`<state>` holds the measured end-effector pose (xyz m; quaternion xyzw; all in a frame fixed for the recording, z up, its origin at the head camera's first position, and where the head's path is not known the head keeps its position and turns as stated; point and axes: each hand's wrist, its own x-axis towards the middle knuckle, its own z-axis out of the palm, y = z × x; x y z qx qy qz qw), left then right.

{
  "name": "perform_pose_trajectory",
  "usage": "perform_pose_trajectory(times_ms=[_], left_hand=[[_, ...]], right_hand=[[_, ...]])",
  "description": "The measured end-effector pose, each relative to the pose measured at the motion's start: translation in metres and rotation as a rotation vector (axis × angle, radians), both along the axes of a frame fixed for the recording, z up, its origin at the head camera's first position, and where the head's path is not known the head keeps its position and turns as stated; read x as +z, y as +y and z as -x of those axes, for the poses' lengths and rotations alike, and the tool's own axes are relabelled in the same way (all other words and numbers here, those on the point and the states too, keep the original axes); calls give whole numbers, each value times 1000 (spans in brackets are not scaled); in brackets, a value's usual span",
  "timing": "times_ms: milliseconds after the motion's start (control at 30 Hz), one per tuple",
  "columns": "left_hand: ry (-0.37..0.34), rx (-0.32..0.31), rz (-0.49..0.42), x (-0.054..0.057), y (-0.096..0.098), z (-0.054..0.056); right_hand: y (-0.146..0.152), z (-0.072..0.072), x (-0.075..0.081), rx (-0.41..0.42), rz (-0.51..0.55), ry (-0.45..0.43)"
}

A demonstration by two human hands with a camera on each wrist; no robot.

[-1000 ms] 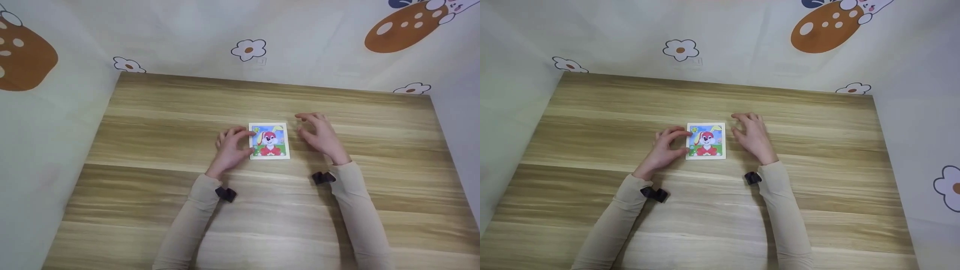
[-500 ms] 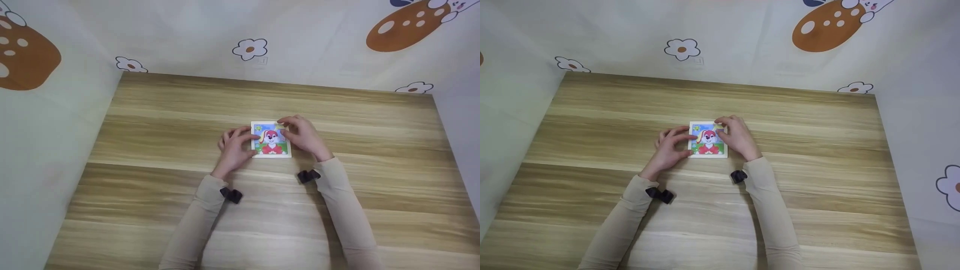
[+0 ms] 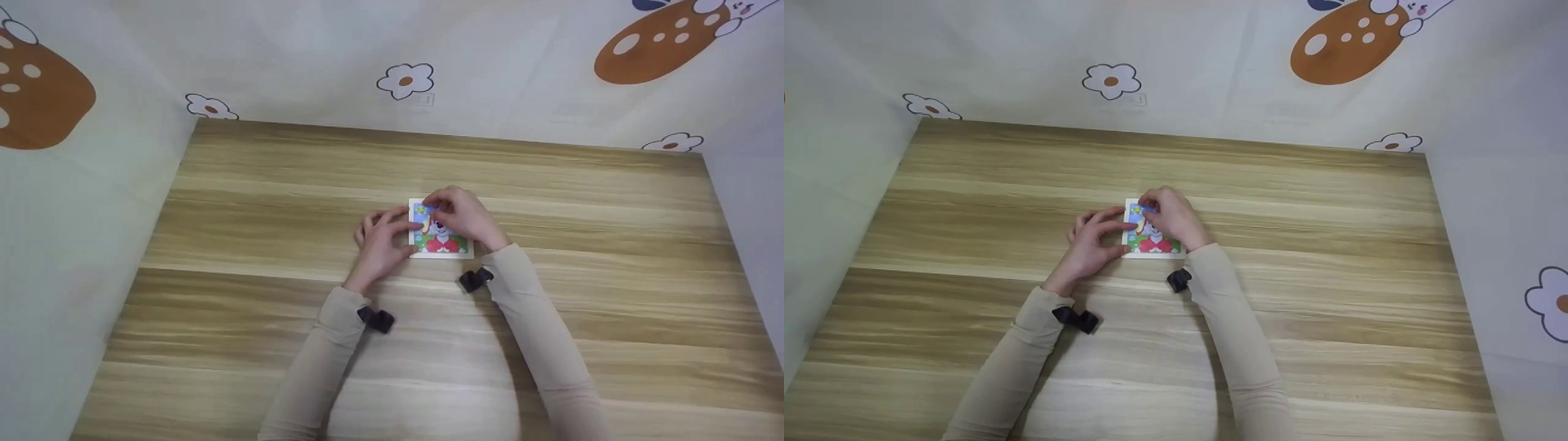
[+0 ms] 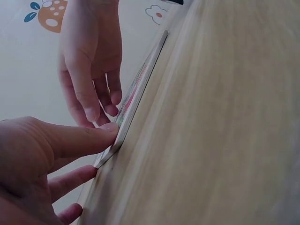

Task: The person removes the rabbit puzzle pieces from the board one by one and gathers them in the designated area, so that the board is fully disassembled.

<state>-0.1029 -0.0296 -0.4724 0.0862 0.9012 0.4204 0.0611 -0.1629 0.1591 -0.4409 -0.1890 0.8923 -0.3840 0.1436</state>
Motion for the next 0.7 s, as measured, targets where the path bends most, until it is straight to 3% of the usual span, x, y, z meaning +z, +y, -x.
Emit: perform_pose_trajectory(times_ms=[700], left_hand=[[1,5,1,1,0,0]], right_hand=[[-6,3,-7,-4,-14,28]])
